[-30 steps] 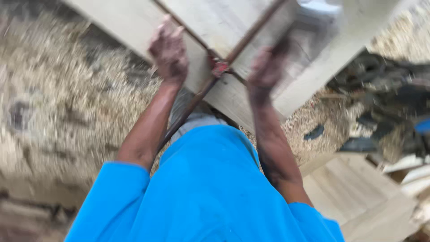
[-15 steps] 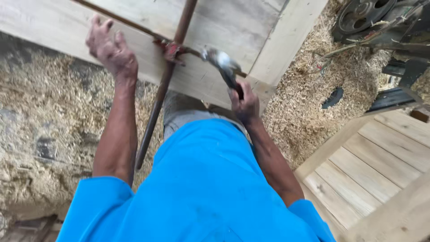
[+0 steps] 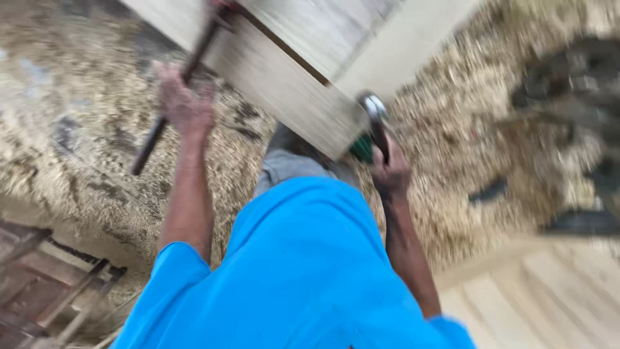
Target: The person uses a hammer to drive nails into a wooden plank on a workbench. They repeatedly pick up nails and strike them into the wood, occasionally adjusting the plank's position.
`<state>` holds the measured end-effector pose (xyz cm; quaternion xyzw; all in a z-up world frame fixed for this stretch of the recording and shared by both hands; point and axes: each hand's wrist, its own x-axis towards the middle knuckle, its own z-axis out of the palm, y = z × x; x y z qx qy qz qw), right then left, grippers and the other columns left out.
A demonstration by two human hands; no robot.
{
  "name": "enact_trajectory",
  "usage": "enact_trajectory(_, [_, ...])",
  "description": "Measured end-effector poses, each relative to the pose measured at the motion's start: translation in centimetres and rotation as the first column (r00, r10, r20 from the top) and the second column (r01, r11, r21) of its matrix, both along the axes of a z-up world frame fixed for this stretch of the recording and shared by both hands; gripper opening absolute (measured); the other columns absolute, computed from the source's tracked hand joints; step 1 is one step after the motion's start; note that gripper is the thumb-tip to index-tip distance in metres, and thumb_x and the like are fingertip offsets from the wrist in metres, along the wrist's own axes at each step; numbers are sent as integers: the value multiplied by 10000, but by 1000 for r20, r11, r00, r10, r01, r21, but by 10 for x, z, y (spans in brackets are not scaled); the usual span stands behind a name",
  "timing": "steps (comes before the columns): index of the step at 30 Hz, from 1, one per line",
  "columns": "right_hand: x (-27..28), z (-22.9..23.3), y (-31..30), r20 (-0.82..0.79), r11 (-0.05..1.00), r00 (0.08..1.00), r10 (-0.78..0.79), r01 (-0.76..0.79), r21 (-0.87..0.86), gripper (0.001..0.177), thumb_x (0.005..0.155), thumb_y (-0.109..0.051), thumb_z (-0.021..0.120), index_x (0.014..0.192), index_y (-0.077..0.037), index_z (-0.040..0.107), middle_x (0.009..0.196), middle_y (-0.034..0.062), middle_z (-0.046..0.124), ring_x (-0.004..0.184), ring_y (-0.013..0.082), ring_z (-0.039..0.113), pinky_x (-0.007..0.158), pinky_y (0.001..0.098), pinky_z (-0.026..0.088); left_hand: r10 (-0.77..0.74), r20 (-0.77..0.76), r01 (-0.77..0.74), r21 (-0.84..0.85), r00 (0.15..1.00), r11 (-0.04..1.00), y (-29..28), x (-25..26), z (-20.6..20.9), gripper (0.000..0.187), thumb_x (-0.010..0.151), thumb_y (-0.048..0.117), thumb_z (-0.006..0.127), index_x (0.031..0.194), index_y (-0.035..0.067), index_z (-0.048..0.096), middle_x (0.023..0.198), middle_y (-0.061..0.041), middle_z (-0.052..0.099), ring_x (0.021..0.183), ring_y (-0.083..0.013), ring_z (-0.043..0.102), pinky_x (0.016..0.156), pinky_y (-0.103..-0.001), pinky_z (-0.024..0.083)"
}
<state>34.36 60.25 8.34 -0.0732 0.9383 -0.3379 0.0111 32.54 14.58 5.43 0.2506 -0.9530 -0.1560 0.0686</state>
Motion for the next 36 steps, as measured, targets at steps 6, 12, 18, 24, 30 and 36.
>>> enact_trajectory(6, [-69,19,-3,-35,951,957,288,-282,125,477,860,-187,840,1300,-107,678,1031,134,680,900,354,679,778,448,558,302,478,-398,112,825,911,-2,-27,15,587,1024,635,592,1321,131,548,1476,-107,549,1449,-268,441,1271,-594,202])
enact_trajectory(12, [-105,25,-8,135,854,875,465,-484,193,514,800,-190,867,1256,-85,655,1127,135,639,1055,341,632,907,473,505,255,271,-288,91,928,953,-19,-18,-27,581,1071,668,572,1274,124,587,1551,-162,465,1416,-336,410,1186,-628,195])
enact_trajectory(18, [-136,26,-5,345,835,818,461,-531,142,496,797,-194,874,1212,-55,640,1147,160,623,1046,377,612,895,496,496,313,357,-356,61,880,932,-15,-6,-43,610,1069,602,584,1469,151,486,1698,-155,235,1527,-317,284,1266,-614,137])
enact_trajectory(24, [-197,19,19,352,766,750,561,-631,122,465,776,-213,866,1153,-61,641,1093,143,632,1026,354,627,884,491,486,372,109,-371,-28,922,928,73,-32,-39,861,1071,523,749,1656,102,279,1731,-190,21,1610,-396,167,1318,-578,114])
enact_trajectory(30, [-252,0,73,220,603,602,768,-795,68,488,822,-258,871,1202,-62,636,1083,144,625,1035,354,608,899,478,476,373,297,-442,213,879,871,262,-46,5,974,1010,408,820,1684,59,210,1754,-215,58,1638,-394,118,1348,-583,113])
enact_trajectory(36, [-323,2,125,138,568,582,801,-812,130,465,826,-260,874,1186,-52,666,1105,127,639,1052,326,592,921,478,472,368,370,-467,225,853,855,357,-50,5,1073,897,357,774,1635,-28,97,1706,-289,12,1590,-423,14,1308,-509,48])
